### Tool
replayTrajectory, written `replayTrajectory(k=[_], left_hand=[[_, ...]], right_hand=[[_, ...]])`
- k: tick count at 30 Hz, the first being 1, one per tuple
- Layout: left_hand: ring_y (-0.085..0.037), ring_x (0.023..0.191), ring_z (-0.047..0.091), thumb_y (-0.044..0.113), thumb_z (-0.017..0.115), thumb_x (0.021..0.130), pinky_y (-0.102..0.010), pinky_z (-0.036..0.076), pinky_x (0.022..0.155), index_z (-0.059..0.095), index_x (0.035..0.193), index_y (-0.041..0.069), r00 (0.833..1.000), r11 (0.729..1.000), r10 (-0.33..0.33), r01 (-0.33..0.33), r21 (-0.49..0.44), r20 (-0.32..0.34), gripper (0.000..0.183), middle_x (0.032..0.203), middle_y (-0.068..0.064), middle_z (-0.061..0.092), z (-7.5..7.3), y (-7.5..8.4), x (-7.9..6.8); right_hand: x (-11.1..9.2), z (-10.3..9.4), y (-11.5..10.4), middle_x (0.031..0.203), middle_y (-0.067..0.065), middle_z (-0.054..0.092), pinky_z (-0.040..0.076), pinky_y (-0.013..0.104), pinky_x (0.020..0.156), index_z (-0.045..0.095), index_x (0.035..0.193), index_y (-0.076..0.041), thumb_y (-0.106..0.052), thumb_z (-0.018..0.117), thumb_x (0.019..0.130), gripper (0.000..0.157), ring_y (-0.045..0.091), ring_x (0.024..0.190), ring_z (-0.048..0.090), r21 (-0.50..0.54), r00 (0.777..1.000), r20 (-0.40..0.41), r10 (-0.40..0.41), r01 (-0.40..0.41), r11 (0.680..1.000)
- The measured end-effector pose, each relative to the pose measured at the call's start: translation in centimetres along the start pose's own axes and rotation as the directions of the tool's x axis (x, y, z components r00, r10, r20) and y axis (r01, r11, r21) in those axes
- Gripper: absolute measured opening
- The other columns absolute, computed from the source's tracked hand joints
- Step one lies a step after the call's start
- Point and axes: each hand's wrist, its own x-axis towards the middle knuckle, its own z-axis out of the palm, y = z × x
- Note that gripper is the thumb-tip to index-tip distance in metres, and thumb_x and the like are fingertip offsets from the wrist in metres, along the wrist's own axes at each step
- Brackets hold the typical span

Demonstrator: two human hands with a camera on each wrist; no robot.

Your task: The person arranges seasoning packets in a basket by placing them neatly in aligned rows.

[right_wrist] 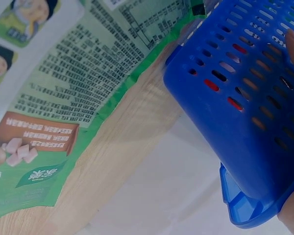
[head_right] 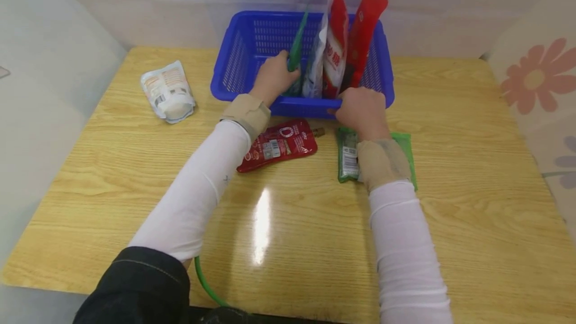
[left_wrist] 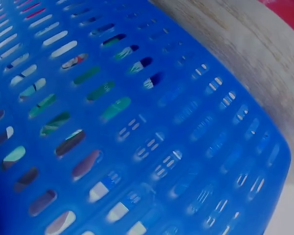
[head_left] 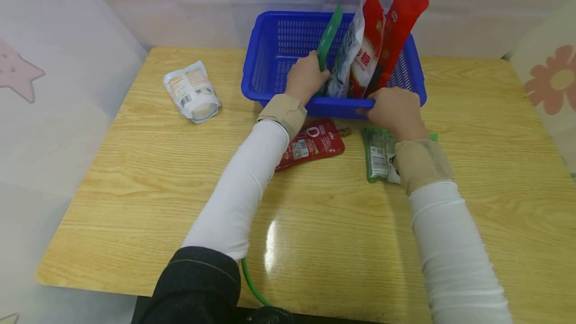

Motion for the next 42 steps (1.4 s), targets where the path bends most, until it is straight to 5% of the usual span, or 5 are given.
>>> replayTrajectory(k=[10,23,34,42], left_hand=[[-0.020,0.086,0.065,0.024,0.043,0.101,-0.036,0.052,0.075,0.059,0.110,0.009,0.994,0.996,0.038,-0.029,0.086,-0.105,0.024,0.097,-0.006,0.067,0.3,0.4,-0.3],[-0.016,0.072,0.051,0.015,0.043,0.100,-0.028,0.040,0.063,0.062,0.103,0.006,0.997,0.996,0.043,-0.038,0.080,-0.063,0.021,0.094,-0.008,0.066,0.3,0.3,-0.1],[-0.021,0.105,0.067,0.006,0.042,0.100,-0.035,0.055,0.087,0.066,0.115,0.007,0.995,0.969,0.080,-0.064,0.237,-0.057,0.028,0.116,-0.009,0.069,0.7,0.9,0.5],[-0.019,0.111,0.064,0.011,0.045,0.100,-0.035,0.054,0.092,0.064,0.121,0.010,1.000,0.953,0.013,-0.008,0.304,-0.015,0.029,0.124,-0.005,0.066,1.0,0.8,1.2]], right_hand=[[0.0,0.0,0.2,0.062,0.010,0.057,0.042,0.041,0.064,0.068,0.073,-0.008,-0.041,0.059,0.089,0.038,0.029,0.070,0.053,0.012,1.000,0.004,0.003,-0.003,1.000],[0.0,0.0,0.3,0.062,0.010,0.055,0.040,0.038,0.062,0.069,0.076,-0.007,-0.041,0.060,0.089,0.038,0.029,0.071,0.052,0.020,1.000,0.004,0.006,-0.006,1.000],[-0.1,0.1,0.3,0.068,0.012,0.059,0.044,0.040,0.061,0.070,0.083,-0.007,-0.044,0.059,0.089,0.039,0.031,0.073,0.055,0.003,1.000,-0.014,0.004,-0.003,1.000],[-0.2,0.4,-0.3,0.072,0.014,0.064,0.047,0.045,0.064,0.072,0.090,-0.007,-0.045,0.059,0.089,0.041,0.033,0.076,0.057,-0.002,1.000,-0.017,-0.010,0.010,1.000]])
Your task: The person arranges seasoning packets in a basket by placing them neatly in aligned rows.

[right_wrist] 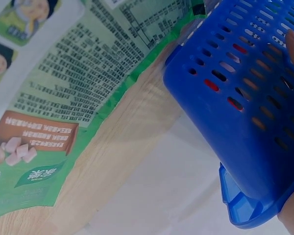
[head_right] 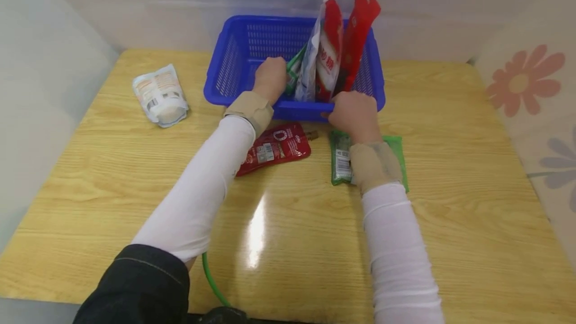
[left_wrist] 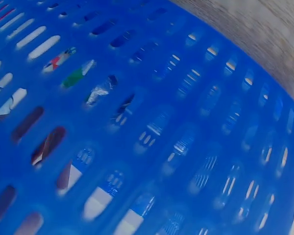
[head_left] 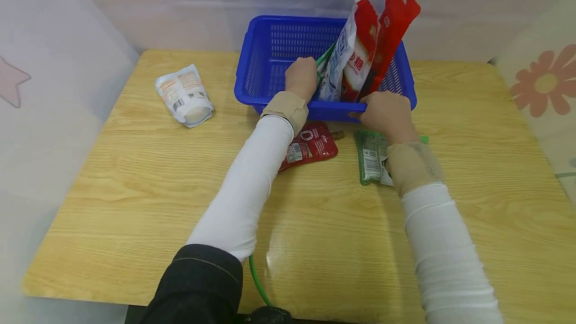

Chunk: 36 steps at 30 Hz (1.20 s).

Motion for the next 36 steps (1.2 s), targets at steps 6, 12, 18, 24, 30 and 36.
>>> replayTrajectory(k=[6,12,18,24,30,36], left_hand=[[-0.021,0.117,0.061,0.016,0.047,0.099,-0.037,0.052,0.095,0.060,0.127,0.010,1.000,1.000,-0.004,0.004,-0.020,0.013,0.032,0.131,-0.007,0.060,-0.03,-0.28,0.40],[-0.019,0.116,0.062,0.010,0.043,0.100,-0.035,0.051,0.096,0.057,0.127,0.010,1.000,0.999,0.003,-0.002,-0.043,0.031,0.031,0.128,-0.006,0.063,-0.11,-0.43,0.27],[-0.022,0.120,0.059,0.009,0.039,0.101,-0.034,0.050,0.099,0.031,0.148,0.007,0.997,0.999,-0.018,0.022,-0.046,0.077,0.048,0.137,-0.010,0.056,-0.06,-0.43,0.36],[-0.023,0.122,0.058,0.011,0.041,0.100,-0.034,0.049,0.100,0.037,0.146,0.011,0.997,1.000,-0.004,0.006,-0.020,0.075,0.046,0.137,-0.009,0.057,-0.14,-0.42,0.19],[-0.023,0.126,0.054,0.016,0.045,0.097,-0.036,0.048,0.102,0.040,0.145,0.014,0.990,0.999,-0.042,0.045,-0.019,0.132,0.048,0.140,-0.007,0.055,-0.31,-0.66,-0.09],[-0.024,0.127,0.054,0.029,0.058,0.094,-0.036,0.048,0.101,0.034,0.149,0.016,0.985,0.996,-0.066,0.075,-0.055,0.162,0.061,0.141,-0.006,0.053,-0.23,-0.91,-0.14]], right_hand=[[-0.18,-0.16,-0.14,0.067,0.012,0.061,0.046,0.041,0.058,0.072,0.083,-0.007,-0.043,0.061,0.088,0.038,0.032,0.070,0.057,-0.003,0.999,-0.037,-0.012,0.012,1.000],[-0.16,-0.25,-0.20,0.066,0.012,0.060,0.045,0.039,0.056,0.071,0.082,-0.006,-0.041,0.060,0.089,0.037,0.031,0.069,0.056,-0.012,0.999,-0.036,-0.017,0.017,1.000],[-0.07,-0.22,-0.11,0.067,0.012,0.061,0.046,0.041,0.059,0.072,0.088,-0.006,-0.042,0.059,0.089,0.038,0.032,0.071,0.056,-0.012,1.000,-0.027,-0.016,0.016,1.000],[-0.06,-0.14,0.10,0.065,0.011,0.059,0.045,0.040,0.058,0.072,0.087,-0.007,-0.040,0.058,0.090,0.037,0.030,0.070,0.055,-0.017,0.999,-0.028,-0.019,0.018,1.000],[-0.11,-0.23,0.24,0.063,0.010,0.057,0.043,0.037,0.055,0.073,0.089,-0.007,-0.042,0.059,0.089,0.038,0.029,0.068,0.053,-0.024,1.000,-0.024,-0.006,0.006,1.000],[-0.04,-0.21,0.15,0.064,0.011,0.059,0.044,0.039,0.057,0.073,0.101,-0.006,-0.044,0.058,0.089,0.042,0.031,0.070,0.054,-0.020,1.000,-0.018,-0.003,0.002,1.000]])
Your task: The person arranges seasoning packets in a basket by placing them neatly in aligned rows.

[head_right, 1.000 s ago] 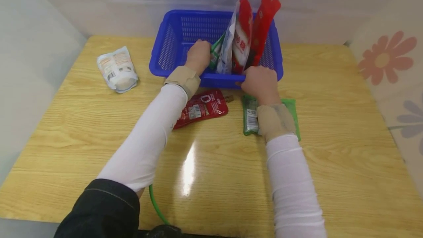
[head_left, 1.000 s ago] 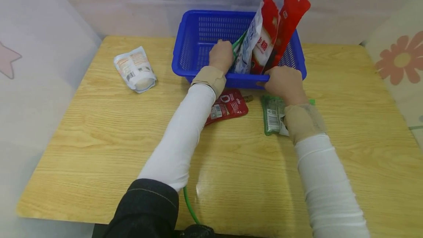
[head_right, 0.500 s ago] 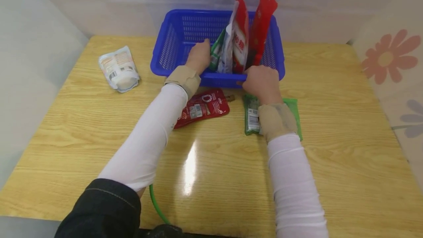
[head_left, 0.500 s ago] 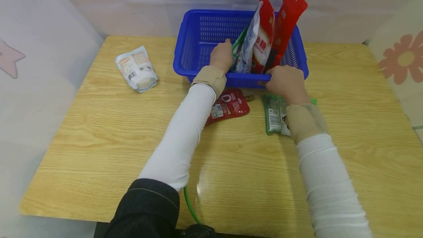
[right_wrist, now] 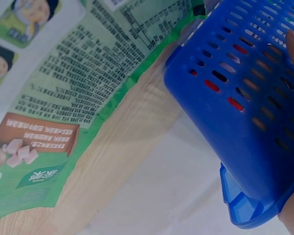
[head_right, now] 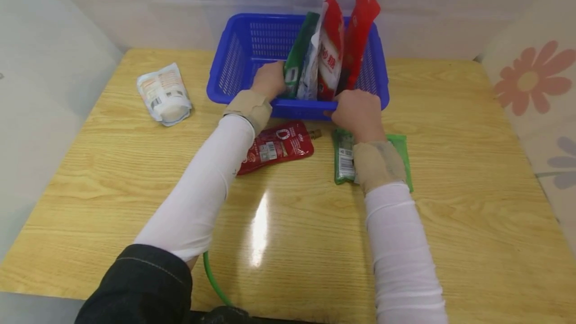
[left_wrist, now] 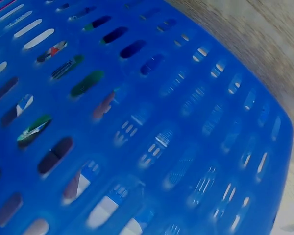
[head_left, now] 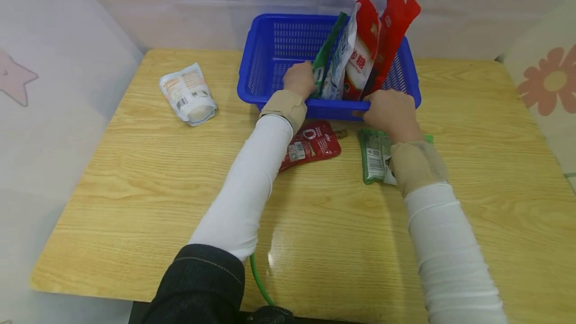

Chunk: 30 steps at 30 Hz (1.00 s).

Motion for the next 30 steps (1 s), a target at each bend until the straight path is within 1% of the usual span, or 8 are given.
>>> replayTrajectory(k=[4,9,11,13,17,22,25,30], left_hand=[[-0.024,0.127,0.054,0.038,0.054,0.096,-0.035,0.048,0.101,0.033,0.149,0.015,1.000,1.000,-0.014,0.013,-0.026,-0.010,0.062,0.142,-0.006,0.052,0.12,0.01,0.08],[-0.025,0.120,0.059,0.020,0.046,0.098,-0.038,0.051,0.096,0.046,0.139,0.012,0.995,0.997,-0.004,-0.003,-0.073,-0.100,0.042,0.134,-0.008,0.059,0.13,0.16,0.19],[-0.026,0.118,0.061,0.016,0.045,0.098,-0.038,0.052,0.095,0.048,0.137,0.012,0.992,0.996,-0.004,-0.008,-0.093,-0.125,0.039,0.131,-0.009,0.061,0.08,0.23,0.22],[-0.026,0.118,0.061,0.014,0.045,0.098,-0.038,0.051,0.096,0.046,0.139,0.013,0.991,0.993,-0.012,-0.005,-0.121,-0.136,0.042,0.133,-0.009,0.060,0.04,0.25,0.28],[-0.026,0.119,0.060,0.014,0.045,0.098,-0.037,0.050,0.098,0.036,0.146,0.013,0.991,0.985,-0.041,0.019,-0.169,-0.130,0.049,0.136,-0.009,0.058,-0.02,0.22,0.48],[-0.026,0.113,0.063,0.019,0.044,0.100,-0.036,0.053,0.092,0.032,0.144,0.008,0.988,0.970,-0.070,0.036,-0.241,-0.135,0.047,0.129,-0.012,0.062,0.15,0.00,0.82],[-0.026,0.114,0.063,0.018,0.043,0.100,-0.036,0.052,0.094,0.032,0.143,0.006,0.992,0.967,-0.076,0.048,-0.251,-0.105,0.047,0.129,-0.013,0.061,0.30,-0.12,0.82],[-0.025,0.117,0.061,0.020,0.048,0.095,-0.034,0.049,0.098,0.037,0.137,0.003,0.995,0.973,-0.086,0.074,-0.216,-0.048,0.046,0.129,-0.013,0.060,0.41,-0.22,0.56]], right_hand=[[0.01,0.02,-0.05,0.064,0.011,0.060,0.044,0.040,0.059,0.074,0.099,-0.005,-0.044,0.058,0.089,0.043,0.031,0.071,0.054,0.002,1.000,0.002,0.004,-0.004,1.000],[-0.03,0.04,0.00,0.060,0.010,0.055,0.042,0.037,0.057,0.071,0.079,-0.007,-0.043,0.059,0.089,0.039,0.029,0.067,0.053,0.007,1.000,0.001,0.005,-0.005,1.000],[-0.02,0.05,0.02,0.059,0.009,0.054,0.041,0.035,0.056,0.067,0.072,-0.008,-0.042,0.059,0.089,0.039,0.028,0.066,0.052,0.008,1.000,0.005,0.004,-0.004,1.000],[-0.01,0.04,0.03,0.059,0.009,0.053,0.041,0.034,0.056,0.066,0.071,-0.008,-0.042,0.059,0.089,0.038,0.028,0.066,0.052,0.009,1.000,0.009,0.004,-0.004,1.000],[0.02,-0.01,0.03,0.059,0.009,0.053,0.040,0.035,0.057,0.065,0.071,-0.009,-0.042,0.059,0.089,0.039,0.028,0.067,0.052,0.009,1.000,0.020,0.009,-0.009,1.000],[0.01,-0.02,-0.03,0.060,0.009,0.052,0.040,0.036,0.059,0.064,0.071,-0.009,-0.041,0.058,0.089,0.038,0.028,0.068,0.051,0.014,1.000,0.027,0.012,-0.013,1.000],[-0.08,0.00,-0.10,0.060,0.008,0.051,0.041,0.036,0.058,0.065,0.072,-0.009,-0.042,0.057,0.090,0.038,0.028,0.068,0.051,0.013,1.000,0.025,0.011,-0.011,1.000],[-0.17,0.00,-0.11,0.059,0.008,0.050,0.040,0.036,0.057,0.063,0.069,-0.010,-0.043,0.057,0.090,0.040,0.028,0.068,0.051,0.011,1.000,0.023,0.006,-0.006,1.000]])
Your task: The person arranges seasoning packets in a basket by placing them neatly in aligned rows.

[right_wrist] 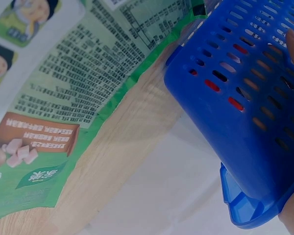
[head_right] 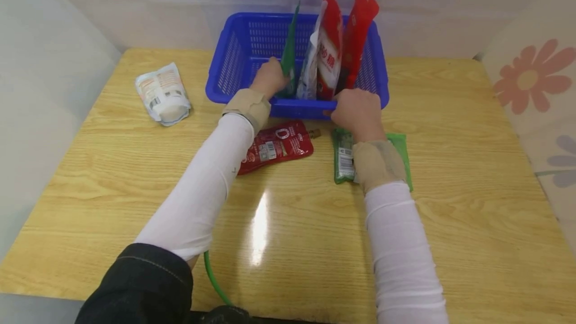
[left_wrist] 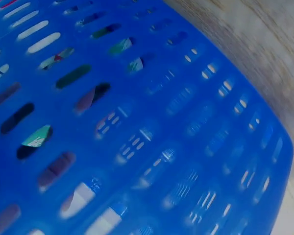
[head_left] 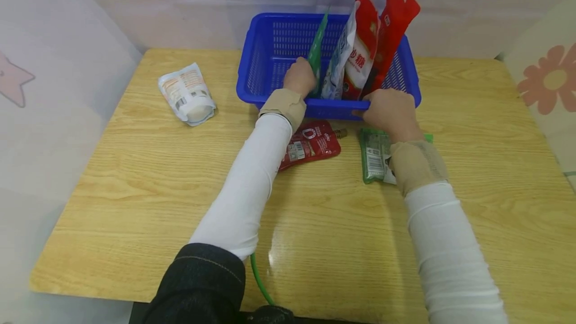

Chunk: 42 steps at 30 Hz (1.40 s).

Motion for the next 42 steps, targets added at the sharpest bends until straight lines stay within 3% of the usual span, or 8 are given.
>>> replayTrajectory(k=[8,15,20,23,27,36,40,42], left_hand=[[-0.022,0.115,0.061,0.028,0.055,0.093,-0.032,0.050,0.097,0.044,0.135,0.006,1.000,0.998,0.025,-0.025,0.054,0.005,0.049,0.127,-0.009,0.062,0.0,0.0,-0.2],[-0.021,0.117,0.058,0.042,0.051,0.094,-0.032,0.047,0.099,0.030,0.146,0.009,0.998,0.999,-0.008,0.010,-0.031,0.058,0.065,0.132,-0.009,0.058,-0.1,-0.3,-0.4],[-0.017,0.100,0.061,0.053,0.042,0.094,-0.030,0.049,0.085,0.050,0.132,0.010,1.000,0.996,0.001,0.001,-0.090,0.023,0.058,0.119,-0.006,0.064,-0.3,0.0,-0.9],[-0.019,0.101,0.062,0.053,0.030,0.098,-0.033,0.050,0.085,0.053,0.128,0.013,1.000,0.995,0.007,-0.007,-0.100,0.000,0.055,0.119,-0.007,0.065,-0.4,0.3,-1.1],[-0.024,0.117,0.060,0.043,0.020,0.102,-0.037,0.048,0.096,0.042,0.139,0.014,0.999,0.997,0.027,-0.026,-0.071,0.019,0.051,0.132,-0.009,0.060,-0.6,0.6,-1.2],[-0.025,0.126,0.054,0.025,0.024,0.100,-0.036,0.044,0.104,0.032,0.143,0.004,0.988,0.992,0.125,-0.127,0.018,0.088,0.049,0.138,-0.013,0.053,-0.3,0.4,-0.2],[-0.025,0.134,0.046,0.027,0.021,0.101,-0.036,0.039,0.110,0.021,0.150,0.006,0.978,0.989,0.139,-0.144,0.021,0.157,0.054,0.148,-0.012,0.044,-0.8,0.3,-0.2],[-0.024,0.139,0.040,0.033,0.018,0.102,-0.036,0.035,0.114,0.010,0.154,0.009,0.972,0.993,0.118,-0.121,0.002,0.201,0.057,0.154,-0.011,0.036,-1.3,0.3,-0.6]], right_hand=[[0.0,-0.2,0.0,0.061,0.008,0.050,0.041,0.036,0.055,0.070,0.081,-0.008,-0.045,0.057,0.090,0.039,0.028,0.068,0.051,-0.008,1.000,-0.013,0.001,-0.001,1.000],[0.0,-0.1,0.0,0.059,0.007,0.050,0.041,0.036,0.057,0.062,0.068,-0.011,-0.044,0.057,0.090,0.040,0.028,0.068,0.051,-0.004,1.000,-0.006,0.003,-0.003,1.000],[0.0,-0.1,0.0,0.060,0.009,0.052,0.043,0.038,0.058,0.065,0.072,-0.010,-0.044,0.057,0.090,0.040,0.029,0.069,0.052,-0.009,1.000,-0.014,0.006,-0.006,1.000],[0.0,-0.1,0.0,0.062,0.009,0.053,0.043,0.038,0.058,0.068,0.076,-0.009,-0.045,0.057,0.090,0.040,0.029,0.069,0.053,-0.011,1.000,-0.009,0.009,-0.010,1.000],[0.0,-0.1,0.1,0.062,0.010,0.054,0.042,0.038,0.060,0.069,0.077,-0.009,-0.044,0.057,0.090,0.039,0.029,0.070,0.053,-0.008,1.000,-0.001,0.013,-0.013,1.000],[-0.1,-0.1,0.2,0.063,0.011,0.057,0.043,0.039,0.061,0.071,0.082,-0.007,-0.043,0.057,0.090,0.039,0.030,0.072,0.053,-0.006,1.000,-0.001,0.009,-0.009,1.000],[-0.1,-0.2,0.2,0.063,0.011,0.057,0.044,0.041,0.062,0.071,0.084,-0.007,-0.044,0.056,0.090,0.040,0.030,0.072,0.054,-0.004,1.000,-0.002,0.008,-0.008,1.000],[0.0,-0.2,0.2,0.062,0.010,0.056,0.044,0.041,0.063,0.070,0.082,-0.007,-0.044,0.056,0.090,0.040,0.030,0.072,0.053,0.000,1.000,0.000,0.010,-0.010,1.000]])
